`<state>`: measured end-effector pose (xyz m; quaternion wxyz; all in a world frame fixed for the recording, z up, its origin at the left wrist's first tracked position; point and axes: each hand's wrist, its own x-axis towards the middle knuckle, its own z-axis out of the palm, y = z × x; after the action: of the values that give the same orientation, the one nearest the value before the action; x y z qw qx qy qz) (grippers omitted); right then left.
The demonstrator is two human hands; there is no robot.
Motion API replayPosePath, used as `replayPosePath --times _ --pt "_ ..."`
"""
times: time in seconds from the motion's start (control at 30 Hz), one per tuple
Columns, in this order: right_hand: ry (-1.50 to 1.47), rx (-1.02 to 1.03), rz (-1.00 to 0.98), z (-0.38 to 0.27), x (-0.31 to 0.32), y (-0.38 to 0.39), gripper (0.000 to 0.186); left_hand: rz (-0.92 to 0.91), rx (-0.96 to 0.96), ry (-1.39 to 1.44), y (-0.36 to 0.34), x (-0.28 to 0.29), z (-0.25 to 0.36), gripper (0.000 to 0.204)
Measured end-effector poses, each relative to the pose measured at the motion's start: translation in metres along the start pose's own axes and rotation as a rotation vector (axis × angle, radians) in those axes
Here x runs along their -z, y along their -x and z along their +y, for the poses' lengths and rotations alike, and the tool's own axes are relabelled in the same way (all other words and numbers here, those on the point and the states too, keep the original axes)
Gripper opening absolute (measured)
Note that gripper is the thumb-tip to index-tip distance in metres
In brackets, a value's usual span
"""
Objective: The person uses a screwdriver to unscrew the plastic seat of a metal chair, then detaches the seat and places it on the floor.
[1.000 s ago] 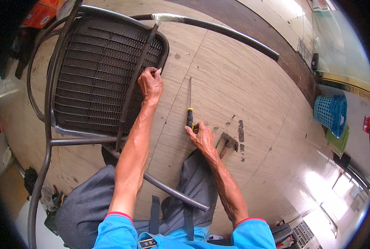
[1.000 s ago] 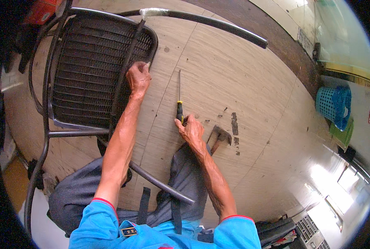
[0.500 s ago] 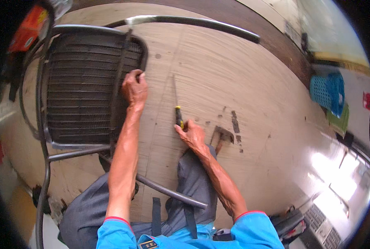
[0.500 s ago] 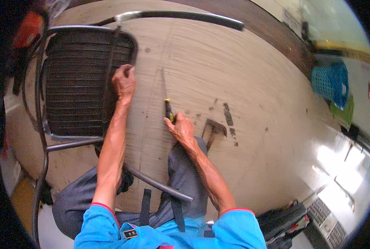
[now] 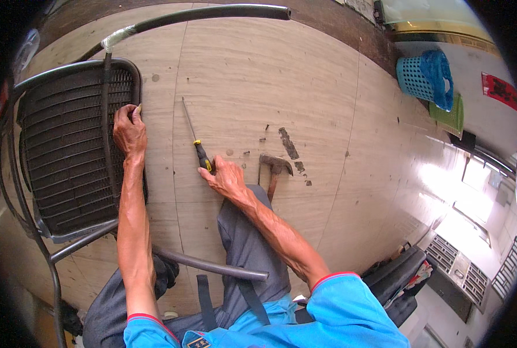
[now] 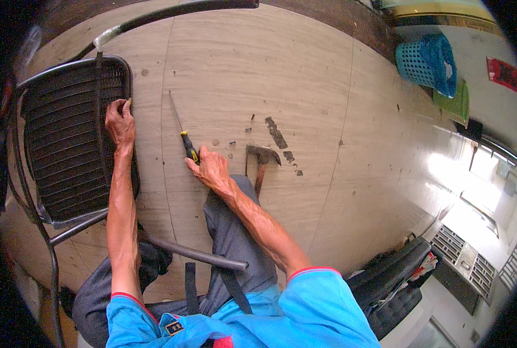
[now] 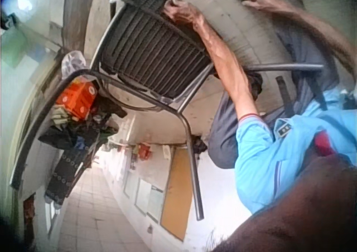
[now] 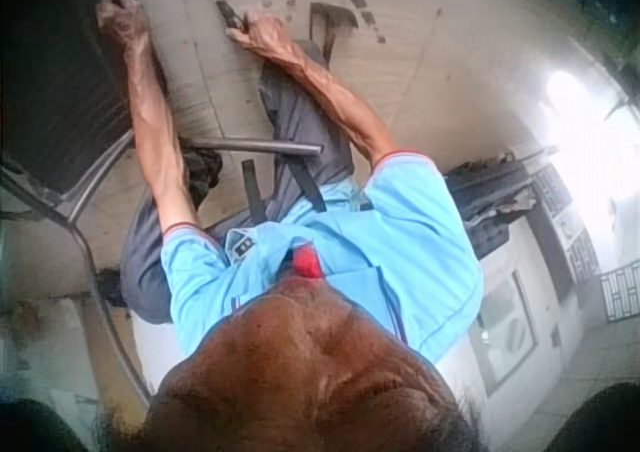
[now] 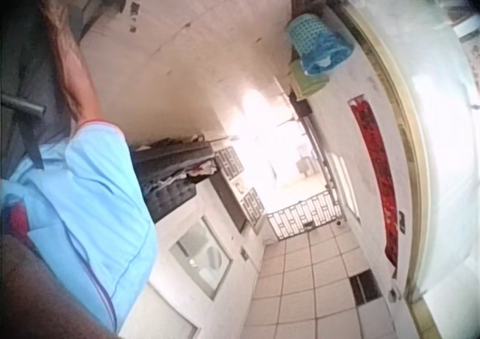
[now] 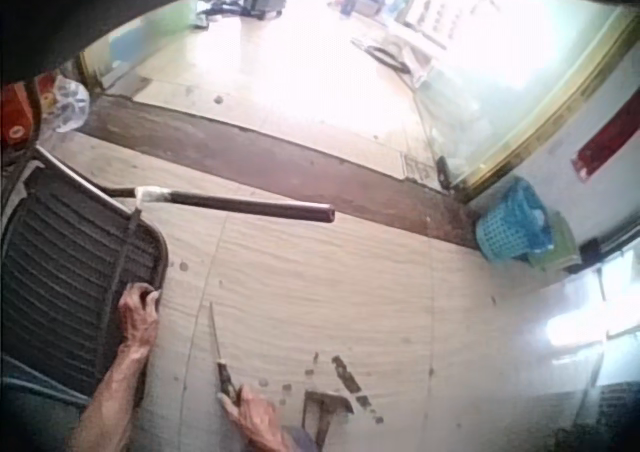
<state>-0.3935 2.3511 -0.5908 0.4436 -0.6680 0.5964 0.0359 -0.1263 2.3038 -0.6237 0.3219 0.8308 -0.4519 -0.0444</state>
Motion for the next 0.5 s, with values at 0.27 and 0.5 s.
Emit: replayPosePath --times 0.27,0.5 --pt "0.005 -0.015 -0.004 0.001 -0.001 -0.001 0.049 0.089 -0.024 -0.061 -0.008 0.007 0.006 0.016" --pt "0.033 0.012 0.009 -0.001 -0.003 -0.002 0.047 -0.319 -0.061 0.384 0.03 -0.008 0.087 0.013"
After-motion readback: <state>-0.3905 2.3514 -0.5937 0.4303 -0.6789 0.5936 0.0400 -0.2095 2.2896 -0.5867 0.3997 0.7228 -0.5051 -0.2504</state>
